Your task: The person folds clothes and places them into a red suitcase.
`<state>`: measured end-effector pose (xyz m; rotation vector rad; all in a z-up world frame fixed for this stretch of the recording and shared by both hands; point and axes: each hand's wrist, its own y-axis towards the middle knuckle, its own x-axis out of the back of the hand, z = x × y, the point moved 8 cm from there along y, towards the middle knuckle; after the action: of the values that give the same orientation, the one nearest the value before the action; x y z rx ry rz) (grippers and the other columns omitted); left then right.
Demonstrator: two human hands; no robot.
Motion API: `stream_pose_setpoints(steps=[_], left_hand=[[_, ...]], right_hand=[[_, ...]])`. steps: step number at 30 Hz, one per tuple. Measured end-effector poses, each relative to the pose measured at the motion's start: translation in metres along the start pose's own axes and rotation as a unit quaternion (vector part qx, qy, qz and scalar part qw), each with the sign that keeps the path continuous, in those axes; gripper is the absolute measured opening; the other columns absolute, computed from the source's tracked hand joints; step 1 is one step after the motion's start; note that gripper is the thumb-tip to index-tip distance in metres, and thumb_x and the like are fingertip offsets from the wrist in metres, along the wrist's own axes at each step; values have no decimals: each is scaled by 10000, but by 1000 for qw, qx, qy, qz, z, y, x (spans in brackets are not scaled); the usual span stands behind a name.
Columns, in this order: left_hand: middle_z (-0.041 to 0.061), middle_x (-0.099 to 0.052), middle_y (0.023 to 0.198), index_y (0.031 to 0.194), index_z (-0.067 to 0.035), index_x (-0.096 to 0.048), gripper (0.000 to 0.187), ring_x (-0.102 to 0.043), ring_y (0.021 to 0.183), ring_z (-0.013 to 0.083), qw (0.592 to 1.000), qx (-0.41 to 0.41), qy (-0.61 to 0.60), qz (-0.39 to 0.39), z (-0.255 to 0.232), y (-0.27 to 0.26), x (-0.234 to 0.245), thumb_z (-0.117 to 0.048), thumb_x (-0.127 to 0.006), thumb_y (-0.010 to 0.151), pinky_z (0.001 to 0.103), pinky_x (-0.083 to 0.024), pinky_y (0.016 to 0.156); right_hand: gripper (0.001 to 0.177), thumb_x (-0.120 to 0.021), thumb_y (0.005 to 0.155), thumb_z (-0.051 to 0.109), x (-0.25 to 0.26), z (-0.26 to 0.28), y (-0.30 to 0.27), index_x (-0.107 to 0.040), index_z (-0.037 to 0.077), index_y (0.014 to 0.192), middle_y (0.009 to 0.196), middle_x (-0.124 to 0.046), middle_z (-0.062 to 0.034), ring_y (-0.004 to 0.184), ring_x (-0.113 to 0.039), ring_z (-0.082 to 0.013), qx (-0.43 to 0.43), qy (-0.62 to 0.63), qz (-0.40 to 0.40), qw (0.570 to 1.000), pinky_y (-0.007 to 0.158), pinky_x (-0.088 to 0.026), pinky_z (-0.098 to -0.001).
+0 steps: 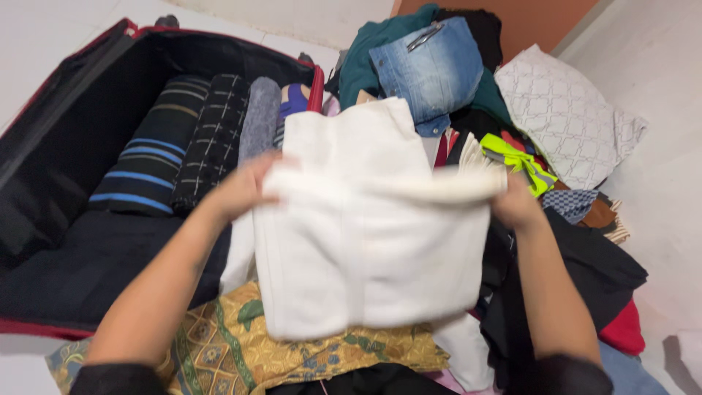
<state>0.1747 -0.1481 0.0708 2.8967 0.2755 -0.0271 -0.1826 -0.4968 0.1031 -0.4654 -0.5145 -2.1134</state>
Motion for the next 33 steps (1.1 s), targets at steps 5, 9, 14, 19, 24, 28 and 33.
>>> stream_pose_setpoints(steps=[5, 9, 14, 19, 24, 28, 33], left_hand=[[223, -557, 1448, 1455, 3, -492, 929, -564, 1349, 355, 901, 24, -428, -61, 29, 58, 34, -736, -481, 892, 491, -482, 1095], [247, -513, 1473, 1549, -47, -303, 964, -573, 1300, 344, 882, 189, -405, -152, 137, -13, 19, -752, -329, 892, 480, -540, 998], [259, -553, 1432, 1628, -13, -143, 878, -611, 1263, 323, 913, 191, -311, -185, 171, -65, -3, -275, -631, 947, 431, -511, 1001], [290, -651, 1264, 1611, -168, 56, 1159, -678, 1129, 304, 896, 335, -177, -231, 139, -118, -59, 60, -699, 762, 381, -557, 956], [282, -649, 1289, 1613, -180, 73, 1202, -690, 1107, 280, 928, 299, -74, -209, 115, -132, -71, 79, -718, 746, 348, -564, 906], [284, -658, 1262, 1619, -269, -2, 1144, -661, 1133, 318, 909, 317, -97, -253, 109, -145, -72, 30, -678, 745, 398, -524, 943], [202, -575, 1264, 1492, -240, -427, 664, -482, 1245, 351, 806, 37, 584, -93, 43, -143, -108, -311, -719, 900, 559, -338, 1089]], right_hand=[[723, -406, 1025, 600, -54, -48, 137, -467, 53, 1494, 1418, -613, -140, 1215, -664, -260, -155, 405, 75, 898, 1018, -548, -494], [722, -434, 1031, 570, -115, -133, 78, -355, 146, 1610, 1576, -490, -34, 1365, -530, -185, -227, 342, 119, 904, 1103, -459, -398], [799, -653, 955, 250, -101, -161, 18, -222, 138, 1618, 1436, -548, -122, 1267, -574, -229, -262, 299, 50, 916, 1023, -505, -396], [946, -711, 842, 42, -102, -110, -49, -170, 171, 1608, 1303, -629, -166, 1118, -630, -199, -240, 174, 66, 953, 961, -514, -362], [926, -716, 825, 30, -98, -88, -98, -239, 185, 1603, 1285, -650, -143, 1026, -653, -185, -224, 81, 18, 971, 808, -520, -360], [689, -725, 924, 163, -93, -109, -105, -456, 177, 1559, 1219, -713, -201, 1040, -699, -246, -170, 27, -31, 985, 917, -555, -367], [1013, -899, 578, 430, -111, -53, -133, -462, 155, 1450, 1448, -363, -323, 1325, -379, -490, 167, -268, 32, 948, 1065, -357, -558]])
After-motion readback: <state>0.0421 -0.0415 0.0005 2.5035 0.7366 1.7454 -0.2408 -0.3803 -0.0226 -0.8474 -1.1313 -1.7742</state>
